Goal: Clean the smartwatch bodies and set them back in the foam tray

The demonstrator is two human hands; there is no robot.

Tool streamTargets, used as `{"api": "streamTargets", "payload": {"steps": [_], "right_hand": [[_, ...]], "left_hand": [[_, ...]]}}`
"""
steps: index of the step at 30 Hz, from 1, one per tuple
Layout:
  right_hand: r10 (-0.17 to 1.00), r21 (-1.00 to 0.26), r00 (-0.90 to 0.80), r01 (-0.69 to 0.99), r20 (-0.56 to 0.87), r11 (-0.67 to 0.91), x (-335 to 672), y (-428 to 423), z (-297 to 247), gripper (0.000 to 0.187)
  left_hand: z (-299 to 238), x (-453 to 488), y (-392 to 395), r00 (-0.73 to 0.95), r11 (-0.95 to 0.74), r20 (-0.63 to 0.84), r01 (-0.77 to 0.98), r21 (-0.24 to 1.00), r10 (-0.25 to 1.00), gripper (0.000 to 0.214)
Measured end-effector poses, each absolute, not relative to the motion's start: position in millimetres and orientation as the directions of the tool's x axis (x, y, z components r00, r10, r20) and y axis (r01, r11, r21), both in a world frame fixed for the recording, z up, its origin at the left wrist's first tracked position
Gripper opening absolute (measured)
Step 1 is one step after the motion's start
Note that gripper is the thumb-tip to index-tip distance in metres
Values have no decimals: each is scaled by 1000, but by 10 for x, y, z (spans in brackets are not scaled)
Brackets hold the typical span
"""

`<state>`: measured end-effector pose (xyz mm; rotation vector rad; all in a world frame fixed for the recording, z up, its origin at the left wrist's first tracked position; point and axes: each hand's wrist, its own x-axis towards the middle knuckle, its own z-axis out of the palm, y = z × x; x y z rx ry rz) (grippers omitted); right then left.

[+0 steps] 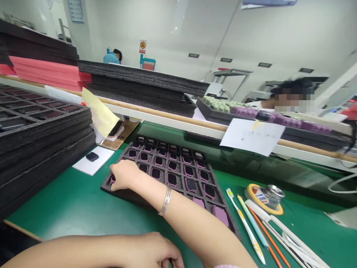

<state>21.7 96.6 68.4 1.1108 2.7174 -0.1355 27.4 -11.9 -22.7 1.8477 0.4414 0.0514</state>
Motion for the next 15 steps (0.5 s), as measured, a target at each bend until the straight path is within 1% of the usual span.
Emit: {"api": "streamTargets", "payload": {"steps": [3, 5, 7, 11, 15], "right_hand": [[673, -14, -712, 689, -202, 725, 261, 1093, 802, 33], [686, 7, -704, 697, -184, 717, 277, 1198, 870, 35], [703, 34, -684, 712, -195, 701, 271, 1299, 899, 34], [712, 45, -657, 726, -247, 686, 214, 1438, 833, 32], [722, 29, -649, 738, -240, 674, 190, 1512, 745, 33]], "left_hand": [[-211, 257, -127, 925, -234, -200, 283, 930, 322, 12], [-227, 257, -123, 931, -249, -195, 277, 928, 310, 13], [-271, 264, -112, 937, -264, -177, 260, 929, 302, 12], [-385, 293, -89, 940, -268, -169, 251, 930, 296, 11], [-401, 308, -79, 943, -283, -159, 244, 928, 291, 10]]}}
